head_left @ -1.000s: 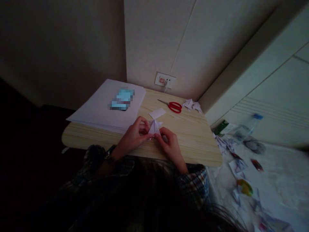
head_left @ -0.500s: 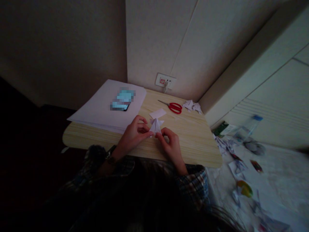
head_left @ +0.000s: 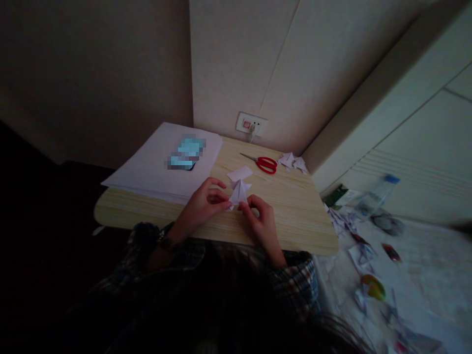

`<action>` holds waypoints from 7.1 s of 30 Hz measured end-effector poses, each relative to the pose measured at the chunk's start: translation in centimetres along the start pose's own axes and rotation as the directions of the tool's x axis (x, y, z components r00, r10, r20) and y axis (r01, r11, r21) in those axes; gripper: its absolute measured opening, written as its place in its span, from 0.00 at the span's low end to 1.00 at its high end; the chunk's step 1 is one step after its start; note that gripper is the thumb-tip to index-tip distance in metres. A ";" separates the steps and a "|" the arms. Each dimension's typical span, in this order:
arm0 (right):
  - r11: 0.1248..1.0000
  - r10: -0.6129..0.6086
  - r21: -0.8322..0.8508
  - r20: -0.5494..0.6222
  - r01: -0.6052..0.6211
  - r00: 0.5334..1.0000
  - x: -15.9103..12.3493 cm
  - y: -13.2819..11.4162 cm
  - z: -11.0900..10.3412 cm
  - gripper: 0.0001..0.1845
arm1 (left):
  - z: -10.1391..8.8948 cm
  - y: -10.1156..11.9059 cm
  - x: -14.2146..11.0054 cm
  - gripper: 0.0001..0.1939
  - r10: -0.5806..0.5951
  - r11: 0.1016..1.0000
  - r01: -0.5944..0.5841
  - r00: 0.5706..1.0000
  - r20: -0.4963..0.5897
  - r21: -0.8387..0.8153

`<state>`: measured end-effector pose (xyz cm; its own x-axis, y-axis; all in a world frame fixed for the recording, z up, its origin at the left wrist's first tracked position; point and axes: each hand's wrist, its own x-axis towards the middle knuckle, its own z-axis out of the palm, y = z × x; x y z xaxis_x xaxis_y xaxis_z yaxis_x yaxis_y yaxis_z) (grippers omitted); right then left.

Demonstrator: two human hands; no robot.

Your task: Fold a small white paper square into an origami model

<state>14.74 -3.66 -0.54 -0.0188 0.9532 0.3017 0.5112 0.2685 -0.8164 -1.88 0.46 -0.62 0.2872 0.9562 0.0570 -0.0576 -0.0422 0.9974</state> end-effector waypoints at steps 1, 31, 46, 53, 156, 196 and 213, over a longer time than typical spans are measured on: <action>1.000 0.002 0.003 0.003 -0.002 1.000 0.0 0.0 0.0 0.14 | 0.0 0.0 0.0 0.21 -0.003 1.000 0.003 1.000 -0.001 0.001; 0.999 -0.005 -0.044 0.007 0.006 1.000 0.1 0.6 0.7 0.13 | 0.2 -0.4 0.1 0.21 -0.013 1.000 0.013 0.999 0.037 -0.001; 0.999 0.027 0.036 0.049 -0.029 0.998 0.3 1.0 0.8 0.10 | 0.2 -0.4 0.1 0.20 -0.032 0.999 0.032 0.999 0.007 0.024; 0.996 0.055 0.066 0.027 -0.057 0.998 0.4 0.7 0.8 0.11 | 0.2 -0.3 0.2 0.20 0.001 0.999 0.001 0.999 -0.046 0.041; 0.651 0.194 -0.753 0.047 -0.093 0.980 -2.3 -0.7 0.1 0.21 | -0.2 -0.7 0.0 0.07 0.074 0.985 -0.064 0.995 -0.061 0.157; 0.465 0.181 -0.886 0.104 0.008 0.978 -1.6 -2.1 1.4 0.24 | 0.0 -0.1 -0.1 0.09 0.031 0.981 -0.019 0.998 -0.058 0.194; 0.534 0.290 -0.820 -0.049 -0.204 0.956 0.8 -0.5 0.8 0.28 | 0.0 -0.1 -0.1 0.07 0.032 0.977 -0.019 0.998 -0.059 0.212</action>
<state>13.79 -2.92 -0.29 0.1721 0.9822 0.0757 0.9818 -0.1648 -0.0940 -1.88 0.34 -0.74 0.2287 0.9697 0.0864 0.1405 -0.1206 0.9827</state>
